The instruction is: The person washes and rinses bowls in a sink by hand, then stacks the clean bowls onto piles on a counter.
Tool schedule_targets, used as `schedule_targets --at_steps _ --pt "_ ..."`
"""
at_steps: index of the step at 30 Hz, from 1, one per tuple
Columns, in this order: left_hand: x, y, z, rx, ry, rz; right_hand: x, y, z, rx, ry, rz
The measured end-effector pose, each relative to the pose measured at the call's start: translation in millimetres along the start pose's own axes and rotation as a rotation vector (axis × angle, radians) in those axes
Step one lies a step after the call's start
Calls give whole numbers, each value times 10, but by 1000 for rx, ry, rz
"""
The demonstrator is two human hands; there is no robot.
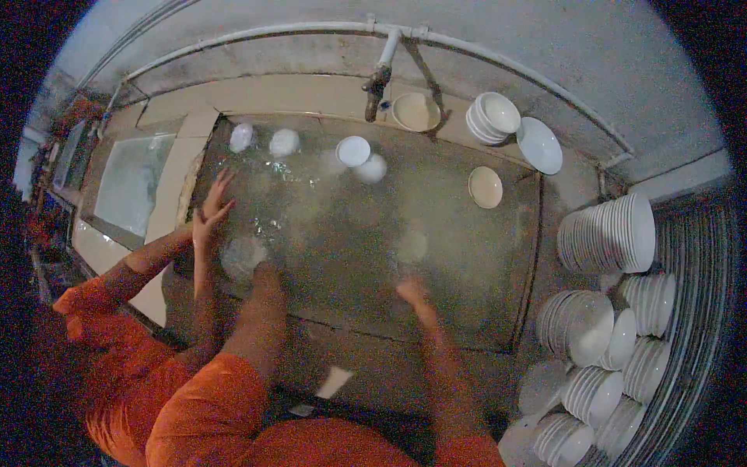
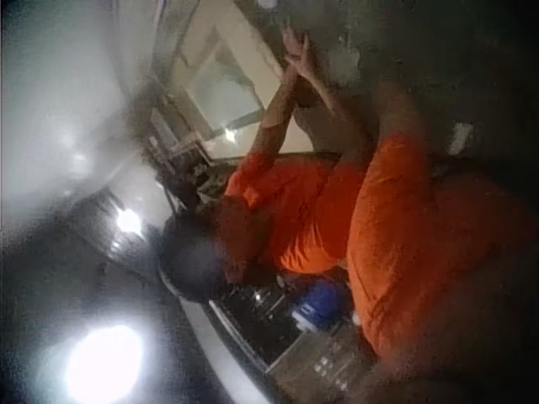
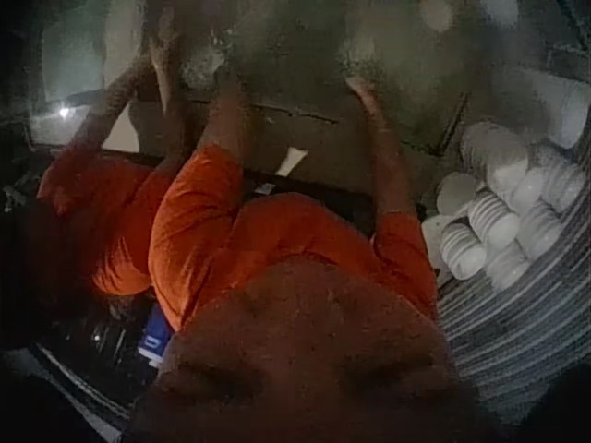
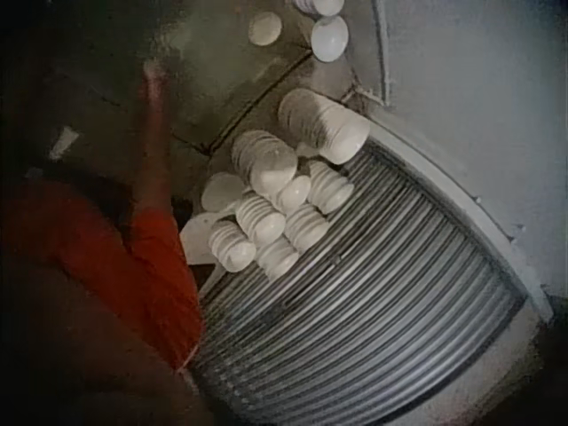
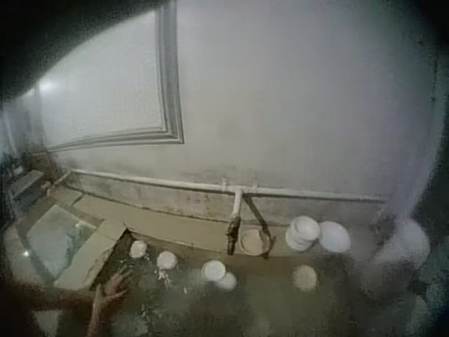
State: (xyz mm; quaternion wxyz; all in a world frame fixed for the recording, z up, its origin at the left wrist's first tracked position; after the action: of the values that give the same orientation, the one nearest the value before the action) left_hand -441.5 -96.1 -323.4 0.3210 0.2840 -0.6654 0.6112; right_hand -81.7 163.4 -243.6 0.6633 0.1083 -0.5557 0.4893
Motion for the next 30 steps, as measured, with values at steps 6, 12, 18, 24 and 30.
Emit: schedule_targets --at_steps 6,12,18,24,30 --pt "187 -201 -277 -151 -283 158 360 194 -116 -239 -171 137" --pt "209 -840 -981 -301 -670 512 -50 490 455 -113 493 123" --pt "295 -1489 -1578 -369 -724 781 562 658 917 -287 797 -85" --pt "-252 -1455 -2113 -669 -492 711 1236 252 509 -234 978 -540" --pt "-491 -1763 -2530 -597 -635 -74 1201 -56 18 -421 712 -543"
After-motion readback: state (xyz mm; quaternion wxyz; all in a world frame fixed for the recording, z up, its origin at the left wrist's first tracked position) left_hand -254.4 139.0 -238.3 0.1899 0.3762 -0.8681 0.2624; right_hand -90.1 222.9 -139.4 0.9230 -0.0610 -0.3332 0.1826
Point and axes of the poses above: each hand's wrist, its own y-axis towards the middle knuckle, its own x-axis out of the back of the hand, z = x × y, the point moved 2 cm from there along y, towards the middle knuckle, and after that the axes turned 4 degrees about x, right-handed, at the moved point
